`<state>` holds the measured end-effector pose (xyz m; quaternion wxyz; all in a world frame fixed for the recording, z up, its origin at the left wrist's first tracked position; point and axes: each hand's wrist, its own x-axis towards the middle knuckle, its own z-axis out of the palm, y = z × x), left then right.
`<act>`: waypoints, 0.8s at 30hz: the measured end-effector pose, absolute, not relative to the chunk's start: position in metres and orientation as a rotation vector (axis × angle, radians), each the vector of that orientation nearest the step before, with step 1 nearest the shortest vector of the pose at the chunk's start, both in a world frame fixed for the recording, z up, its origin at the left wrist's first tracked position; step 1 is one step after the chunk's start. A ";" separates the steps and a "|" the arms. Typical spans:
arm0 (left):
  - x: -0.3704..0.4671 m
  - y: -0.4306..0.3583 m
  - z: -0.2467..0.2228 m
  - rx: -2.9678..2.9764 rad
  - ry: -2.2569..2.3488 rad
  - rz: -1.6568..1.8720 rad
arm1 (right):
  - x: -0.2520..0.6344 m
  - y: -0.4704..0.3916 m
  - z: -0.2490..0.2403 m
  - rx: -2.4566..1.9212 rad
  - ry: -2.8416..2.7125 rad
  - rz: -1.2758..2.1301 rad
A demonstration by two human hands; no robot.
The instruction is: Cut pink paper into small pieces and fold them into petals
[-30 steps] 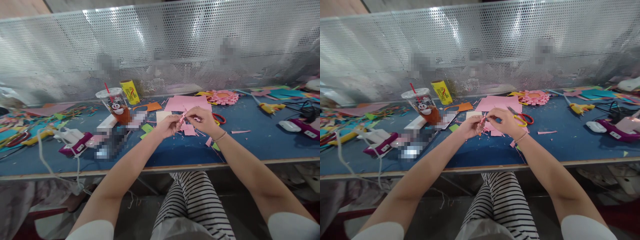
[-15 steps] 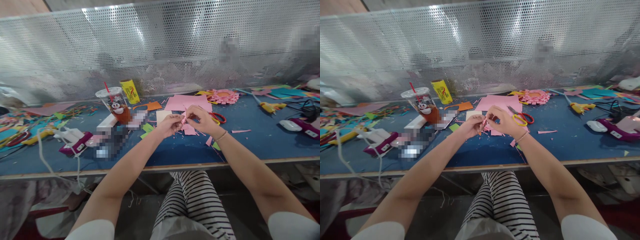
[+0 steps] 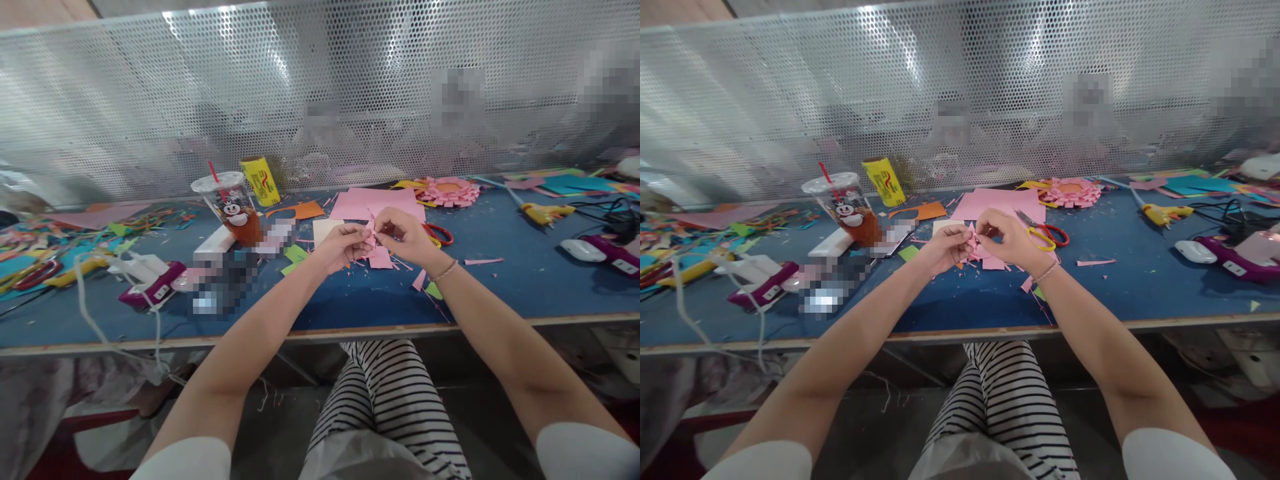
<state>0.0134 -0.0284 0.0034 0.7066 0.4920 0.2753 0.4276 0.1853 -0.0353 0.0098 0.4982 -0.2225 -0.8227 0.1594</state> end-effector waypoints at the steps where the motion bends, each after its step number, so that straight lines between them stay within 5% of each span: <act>1: 0.013 -0.029 0.004 1.099 0.607 0.947 | 0.186 -0.035 0.010 -0.537 -1.992 0.399; 24: 0.014 -0.028 0.003 1.168 0.621 0.998 | 0.185 -0.031 0.008 -0.676 -1.923 0.604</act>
